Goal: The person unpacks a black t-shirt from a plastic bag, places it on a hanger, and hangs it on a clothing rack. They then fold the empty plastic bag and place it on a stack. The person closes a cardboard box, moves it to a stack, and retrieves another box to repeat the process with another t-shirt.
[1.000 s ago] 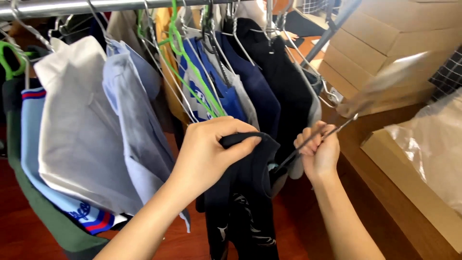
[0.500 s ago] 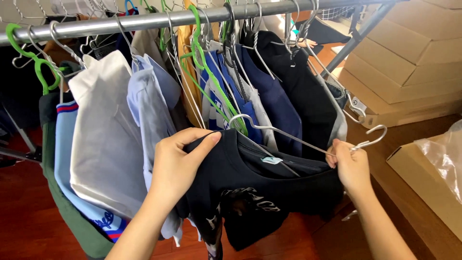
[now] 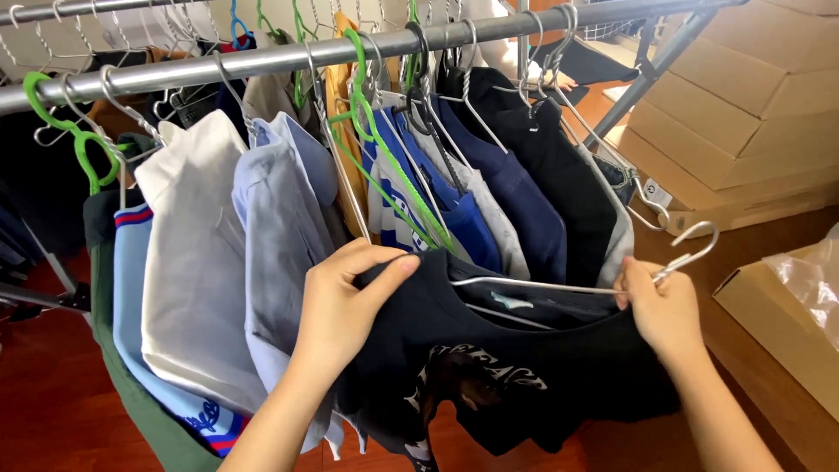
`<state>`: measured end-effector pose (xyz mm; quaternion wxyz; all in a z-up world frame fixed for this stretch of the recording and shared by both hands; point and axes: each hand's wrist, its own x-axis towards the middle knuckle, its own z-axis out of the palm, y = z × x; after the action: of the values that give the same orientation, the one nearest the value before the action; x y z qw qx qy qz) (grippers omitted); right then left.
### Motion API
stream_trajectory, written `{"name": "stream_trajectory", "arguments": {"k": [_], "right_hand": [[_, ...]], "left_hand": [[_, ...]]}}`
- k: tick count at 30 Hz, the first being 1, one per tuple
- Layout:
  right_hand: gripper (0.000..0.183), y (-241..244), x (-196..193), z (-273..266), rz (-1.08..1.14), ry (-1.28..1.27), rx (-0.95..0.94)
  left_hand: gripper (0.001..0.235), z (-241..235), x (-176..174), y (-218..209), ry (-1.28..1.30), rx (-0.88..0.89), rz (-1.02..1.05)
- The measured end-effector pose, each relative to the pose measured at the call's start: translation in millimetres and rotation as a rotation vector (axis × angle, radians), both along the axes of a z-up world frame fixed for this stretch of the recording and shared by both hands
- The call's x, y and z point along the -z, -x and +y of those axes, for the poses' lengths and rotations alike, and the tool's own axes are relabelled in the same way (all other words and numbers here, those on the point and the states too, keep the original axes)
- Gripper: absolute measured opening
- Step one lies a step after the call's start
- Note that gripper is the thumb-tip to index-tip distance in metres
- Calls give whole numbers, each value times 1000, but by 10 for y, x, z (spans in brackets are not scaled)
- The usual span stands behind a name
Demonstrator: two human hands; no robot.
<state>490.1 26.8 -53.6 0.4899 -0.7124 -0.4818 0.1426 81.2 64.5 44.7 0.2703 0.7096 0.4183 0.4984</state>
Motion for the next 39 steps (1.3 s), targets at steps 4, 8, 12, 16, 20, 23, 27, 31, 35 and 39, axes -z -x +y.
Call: {"name": "stream_trajectory", "arguments": {"k": [4, 8, 12, 16, 20, 23, 27, 31, 35, 39], "right_hand": [[60, 131, -318, -39, 24, 0, -7], [61, 239, -416, -36, -95, 27, -9], [67, 284, -343, 72, -223, 47, 9], [69, 422, -412, 63, -225, 49, -16], [69, 549, -386, 71, -226, 19, -93], [71, 685, -406, 49, -218, 33, -126], [72, 821, -351, 30, -283, 7, -184], [72, 860, -371, -64, -288, 5, -233], [43, 784, -604, -201, -251, 129, -420], [46, 359, -443, -281, -282, 176, -580]], "left_hand": [[16, 96, 118, 10, -59, 90, 141], [22, 100, 244, -23, -134, 40, 405], [21, 161, 505, -56, -352, 52, 502], [22, 15, 609, -161, -158, 40, 475], [26, -83, 739, -263, -172, 66, 465], [26, -193, 839, -348, -210, 85, 498], [25, -286, 982, -398, -239, 47, 483], [21, -379, 949, -317, -321, 36, 457], [12, -494, 864, -71, -505, -77, 492], [8, -652, 845, 308, -567, -186, 524]]}}
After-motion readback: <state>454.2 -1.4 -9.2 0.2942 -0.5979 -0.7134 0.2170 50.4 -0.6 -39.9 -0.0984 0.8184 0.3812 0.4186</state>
